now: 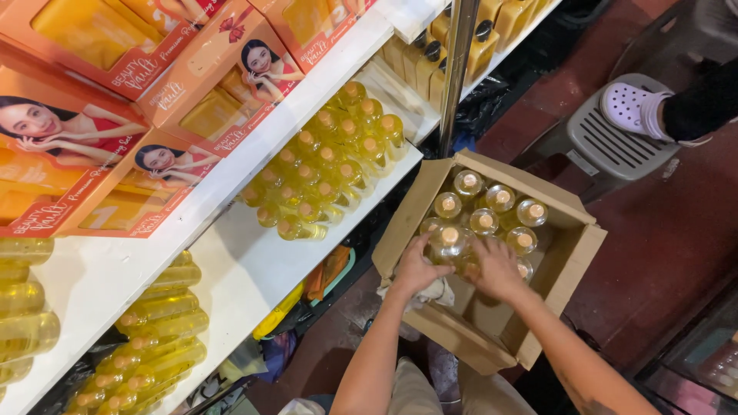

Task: Wiping down cosmetic bottles and packing them into a cardboard box.

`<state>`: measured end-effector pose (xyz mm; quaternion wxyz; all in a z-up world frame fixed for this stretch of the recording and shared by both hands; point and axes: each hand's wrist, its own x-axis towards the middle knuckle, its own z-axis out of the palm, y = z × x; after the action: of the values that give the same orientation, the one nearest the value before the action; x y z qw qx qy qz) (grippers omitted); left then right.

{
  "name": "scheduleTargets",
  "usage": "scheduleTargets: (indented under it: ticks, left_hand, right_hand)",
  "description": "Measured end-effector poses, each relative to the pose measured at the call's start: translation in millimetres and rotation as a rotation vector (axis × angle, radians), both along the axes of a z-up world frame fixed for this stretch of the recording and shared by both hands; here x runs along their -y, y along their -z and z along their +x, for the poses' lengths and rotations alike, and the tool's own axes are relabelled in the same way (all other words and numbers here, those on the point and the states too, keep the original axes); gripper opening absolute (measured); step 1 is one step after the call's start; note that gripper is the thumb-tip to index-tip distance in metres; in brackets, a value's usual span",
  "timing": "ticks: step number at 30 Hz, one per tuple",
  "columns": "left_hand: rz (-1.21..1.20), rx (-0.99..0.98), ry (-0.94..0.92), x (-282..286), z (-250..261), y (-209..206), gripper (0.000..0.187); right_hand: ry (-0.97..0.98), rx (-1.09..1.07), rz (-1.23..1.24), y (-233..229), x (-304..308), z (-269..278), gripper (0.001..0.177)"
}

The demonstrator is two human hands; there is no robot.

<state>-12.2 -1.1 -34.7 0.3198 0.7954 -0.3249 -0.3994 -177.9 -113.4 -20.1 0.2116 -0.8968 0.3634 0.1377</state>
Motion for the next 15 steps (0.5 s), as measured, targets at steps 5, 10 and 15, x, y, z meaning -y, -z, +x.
scheduleTargets:
  ticks: [5,10,15]
  left_hand:
    - [-0.092,0.014,0.130,42,3,-51,0.100]
    - [-0.042,0.092,0.309,94,-25,-117,0.103]
    - [-0.253,0.157,0.466,132,-60,-92,0.105]
  right_hand:
    - [0.103,0.574,0.438,-104,42,3,0.113]
    - [0.138,0.577,0.247,-162,70,-20,0.098]
    - [0.317,0.563,0.057,-180,88,-65,0.074]
